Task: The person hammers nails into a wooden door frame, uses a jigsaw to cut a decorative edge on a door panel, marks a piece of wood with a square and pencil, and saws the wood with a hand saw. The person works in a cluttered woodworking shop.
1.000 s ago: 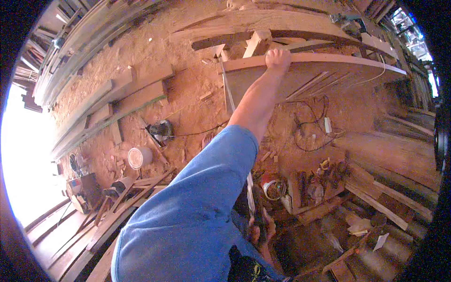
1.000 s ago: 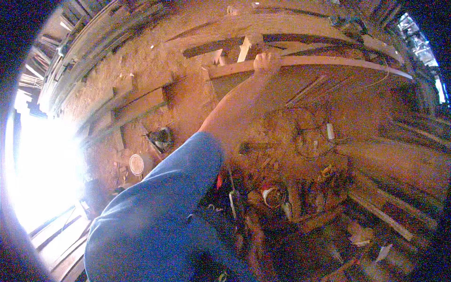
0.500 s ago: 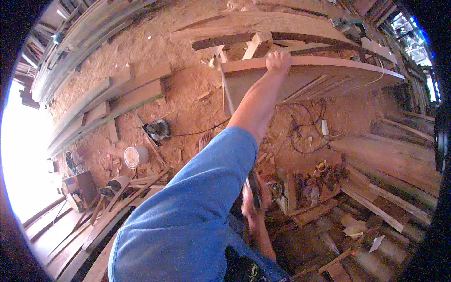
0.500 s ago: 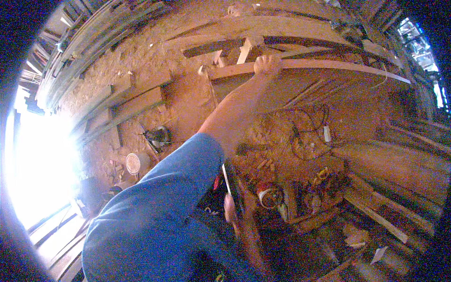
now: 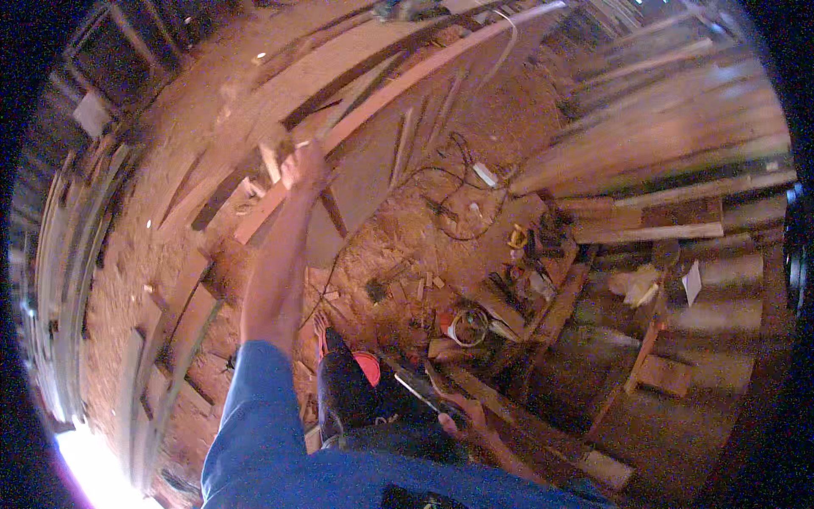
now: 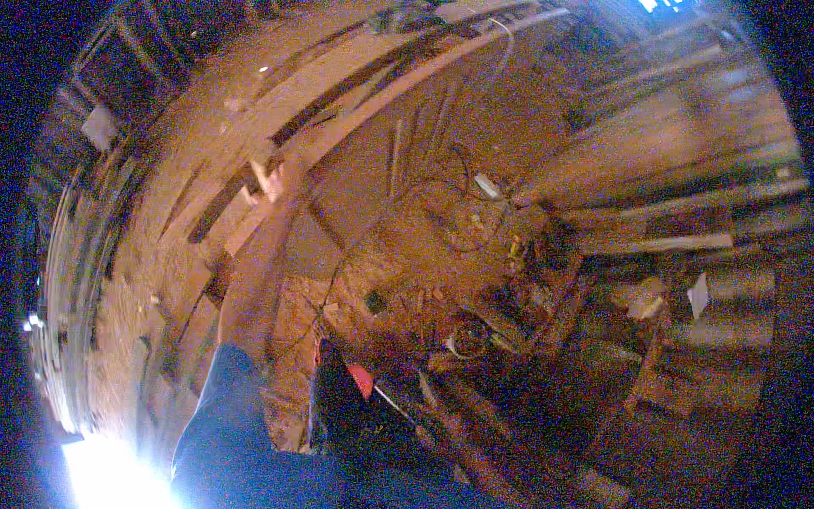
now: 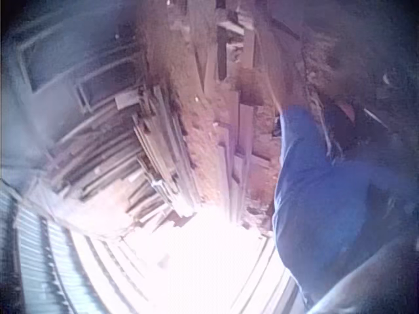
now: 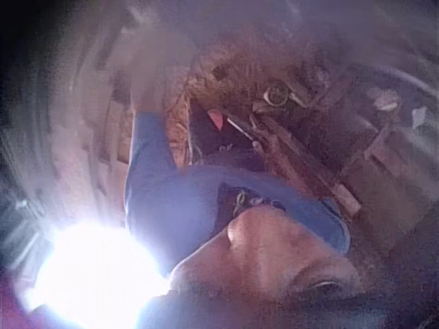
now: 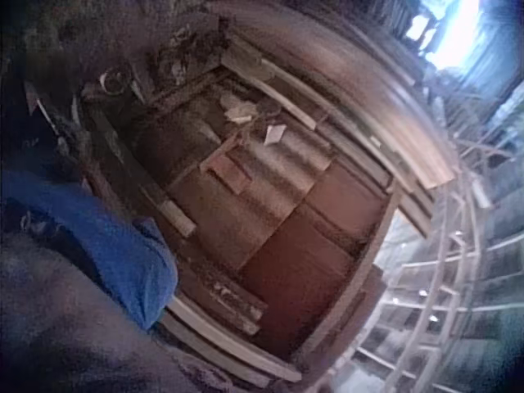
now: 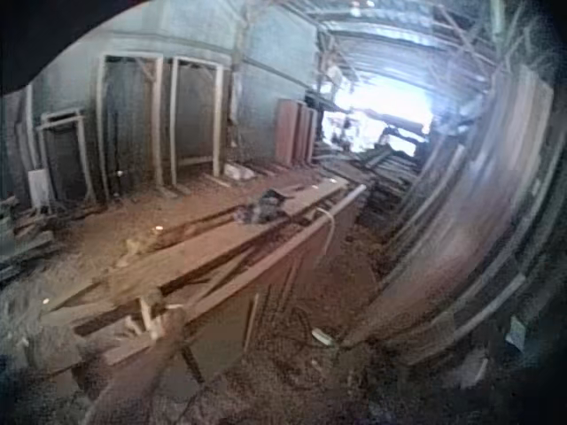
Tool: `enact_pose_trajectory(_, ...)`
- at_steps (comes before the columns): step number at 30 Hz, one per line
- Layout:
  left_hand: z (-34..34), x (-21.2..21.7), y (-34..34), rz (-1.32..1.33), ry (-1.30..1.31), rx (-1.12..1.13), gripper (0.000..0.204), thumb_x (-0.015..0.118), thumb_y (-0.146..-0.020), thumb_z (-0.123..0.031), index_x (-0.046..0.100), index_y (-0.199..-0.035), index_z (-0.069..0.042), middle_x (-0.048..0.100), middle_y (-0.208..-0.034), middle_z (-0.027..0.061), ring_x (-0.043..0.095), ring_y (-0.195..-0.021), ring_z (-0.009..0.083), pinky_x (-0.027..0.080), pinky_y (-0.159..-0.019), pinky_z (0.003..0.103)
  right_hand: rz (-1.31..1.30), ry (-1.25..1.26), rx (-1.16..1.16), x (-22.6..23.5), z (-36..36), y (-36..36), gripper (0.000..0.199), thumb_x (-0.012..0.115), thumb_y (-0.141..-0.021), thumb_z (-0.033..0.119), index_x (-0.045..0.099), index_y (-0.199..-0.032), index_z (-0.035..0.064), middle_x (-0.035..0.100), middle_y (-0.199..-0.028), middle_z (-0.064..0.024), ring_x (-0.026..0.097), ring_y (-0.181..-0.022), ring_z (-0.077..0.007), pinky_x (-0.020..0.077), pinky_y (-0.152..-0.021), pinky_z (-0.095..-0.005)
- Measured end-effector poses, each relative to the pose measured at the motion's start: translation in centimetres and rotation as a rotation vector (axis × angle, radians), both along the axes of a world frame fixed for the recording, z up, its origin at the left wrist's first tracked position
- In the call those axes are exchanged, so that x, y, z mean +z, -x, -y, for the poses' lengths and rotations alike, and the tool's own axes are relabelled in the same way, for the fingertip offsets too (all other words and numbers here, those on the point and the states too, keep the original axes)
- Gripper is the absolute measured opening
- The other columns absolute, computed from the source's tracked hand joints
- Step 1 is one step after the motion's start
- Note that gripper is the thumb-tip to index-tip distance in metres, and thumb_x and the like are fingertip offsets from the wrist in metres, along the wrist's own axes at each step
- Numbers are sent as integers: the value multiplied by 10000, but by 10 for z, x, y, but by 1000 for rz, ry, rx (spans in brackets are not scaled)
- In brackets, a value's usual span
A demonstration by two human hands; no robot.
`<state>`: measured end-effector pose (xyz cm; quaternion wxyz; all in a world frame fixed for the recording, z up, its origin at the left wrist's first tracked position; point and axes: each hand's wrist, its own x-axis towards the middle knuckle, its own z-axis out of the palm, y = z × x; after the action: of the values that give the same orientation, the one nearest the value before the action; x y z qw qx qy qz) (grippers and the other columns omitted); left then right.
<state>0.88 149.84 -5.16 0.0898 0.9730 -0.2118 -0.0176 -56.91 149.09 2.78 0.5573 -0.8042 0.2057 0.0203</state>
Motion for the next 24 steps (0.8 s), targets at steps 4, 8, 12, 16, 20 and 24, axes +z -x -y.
enact_pose_trajectory(4, -1, 17, 5, 5, 50, 15, 453, 757, -826, -455, 676, -1077, -87, 729, -1045, 174, 714, -967, 392, 579, -805, 507, -203, -136, -286, -4, 8, 23, 441, 677, -928, 270, 590, -1283, 23, 708, -1092, -135, 681, -970, -209, 524, -904, -351)
enact_pose_trajectory(8, -3, 36, 7, 17, 22, 13, 549, 794, -800, -459, 598, -1148, -84, 724, -1034, 192, 706, -983, 395, 572, -810, 512, -10, -77, -320, -3, 7, 30, 472, 682, -921, 306, 589, -1261, -8, 703, -1104, -124, 666, -1004, -220, 511, -933, -369)
enact_pose_trajectory(12, -3, 52, 11, -40, -16, -1, 588, 801, -797, -478, 572, -1169, -85, 722, -1035, 201, 704, -988, 399, 568, -825, 514, 72, 253, -238, -2, 7, 27, 479, 667, -921, 317, 591, -1256, -17, 701, -1010, -125, 671, -896, -209, 532, -826, -365)
enact_pose_trajectory(16, -2, 63, 15, -67, -50, -5, 597, 785, -810, -501, 578, -1170, -73, 721, -1054, 206, 700, -1002, 398, 554, -857, 525, -159, -22, -379, -4, 8, 24, 464, 653, -931, 318, 594, -1258, -6, 708, -957, -112, 677, -837, -215, 535, -779, -356)
enact_pose_trajectory(20, -1, 68, 17, 64, -84, -16, 648, 765, -820, -528, 573, -1242, -75, 721, -1070, 202, 695, -1025, 391, 543, -884, 525, -27, 47, -413, -7, 7, 18, 443, 649, -937, 305, 597, -1259, 4, 713, -959, -114, 676, -850, -206, 539, -794, -353)
enact_pose_trajectory(24, 0, 65, 17, -77, -101, 23, 668, 747, -828, -539, 564, -1295, -99, 722, -1077, 195, 694, -1039, 382, 540, -897, 516, 7, 36, -444, -16, 5, 14, 429, 650, -940, 296, 604, -1252, 6, 714, -978, -115, 667, -886, -195, 539, -818, -357)
